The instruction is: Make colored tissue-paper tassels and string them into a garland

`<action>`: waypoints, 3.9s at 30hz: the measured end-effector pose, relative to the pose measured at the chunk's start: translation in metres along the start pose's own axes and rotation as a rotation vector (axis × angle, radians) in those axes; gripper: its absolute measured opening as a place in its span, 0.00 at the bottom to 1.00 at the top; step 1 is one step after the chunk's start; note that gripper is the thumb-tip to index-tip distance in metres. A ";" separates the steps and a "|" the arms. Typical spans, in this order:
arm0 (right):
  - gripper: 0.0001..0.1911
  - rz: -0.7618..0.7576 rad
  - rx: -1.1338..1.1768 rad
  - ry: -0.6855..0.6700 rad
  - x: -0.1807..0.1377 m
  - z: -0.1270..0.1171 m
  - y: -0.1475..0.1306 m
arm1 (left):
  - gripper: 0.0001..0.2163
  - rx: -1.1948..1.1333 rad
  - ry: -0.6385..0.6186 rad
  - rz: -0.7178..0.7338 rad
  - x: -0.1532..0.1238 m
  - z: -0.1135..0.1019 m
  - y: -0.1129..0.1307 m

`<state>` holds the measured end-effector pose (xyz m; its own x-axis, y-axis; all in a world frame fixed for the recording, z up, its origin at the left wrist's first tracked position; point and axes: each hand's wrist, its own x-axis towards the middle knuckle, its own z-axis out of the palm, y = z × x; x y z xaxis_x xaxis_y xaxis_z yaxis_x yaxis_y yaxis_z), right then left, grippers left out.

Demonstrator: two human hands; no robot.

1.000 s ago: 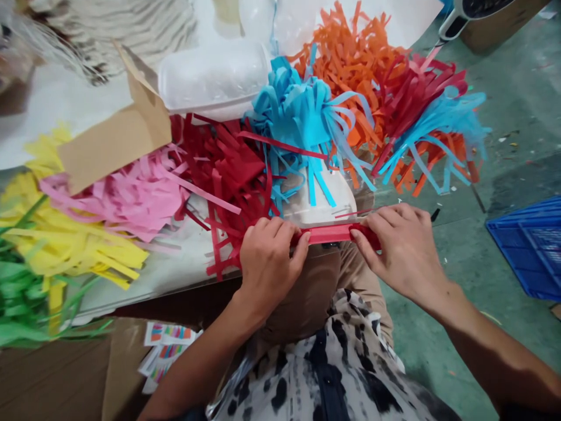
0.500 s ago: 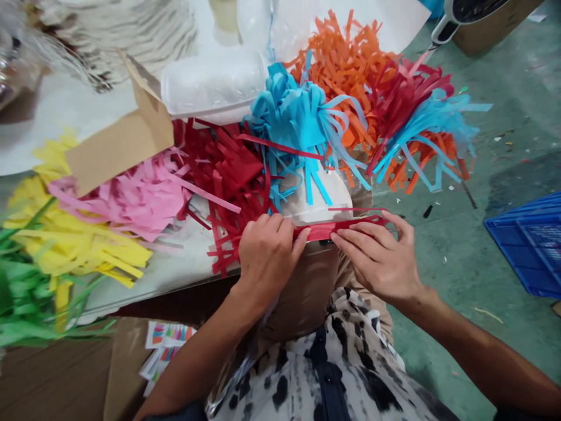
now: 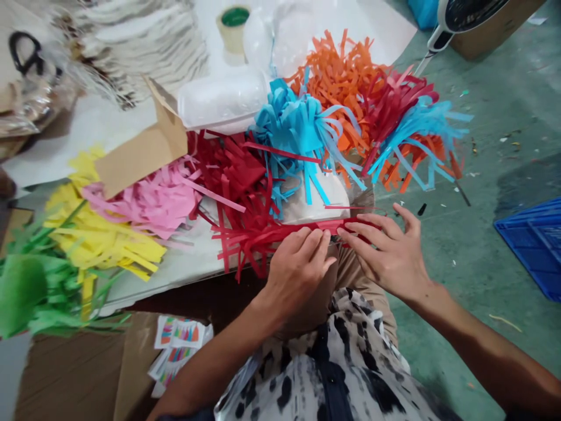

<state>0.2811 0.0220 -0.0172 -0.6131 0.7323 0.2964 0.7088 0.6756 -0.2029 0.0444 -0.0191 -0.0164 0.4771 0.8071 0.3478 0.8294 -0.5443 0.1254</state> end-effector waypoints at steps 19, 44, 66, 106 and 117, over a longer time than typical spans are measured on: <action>0.19 -0.123 -0.013 0.072 -0.001 0.019 0.000 | 0.19 -0.032 0.025 0.022 -0.015 0.003 -0.020; 0.03 0.146 0.199 0.110 0.001 0.001 0.021 | 0.06 -0.330 0.040 -0.289 0.002 -0.002 -0.028; 0.12 -0.055 -0.039 0.143 0.008 0.004 -0.009 | 0.12 -0.044 -0.081 -0.323 0.015 -0.009 -0.029; 0.11 -0.041 0.002 0.238 -0.018 0.019 0.015 | 0.12 -0.213 0.098 -0.062 -0.012 0.008 -0.022; 0.10 -0.063 0.149 0.178 -0.008 0.013 0.024 | 0.04 -0.311 0.157 -0.122 -0.014 0.013 -0.022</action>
<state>0.2985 0.0337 -0.0364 -0.5736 0.6708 0.4701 0.6038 0.7341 -0.3107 0.0238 -0.0154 -0.0363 0.3097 0.8386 0.4481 0.7377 -0.5092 0.4432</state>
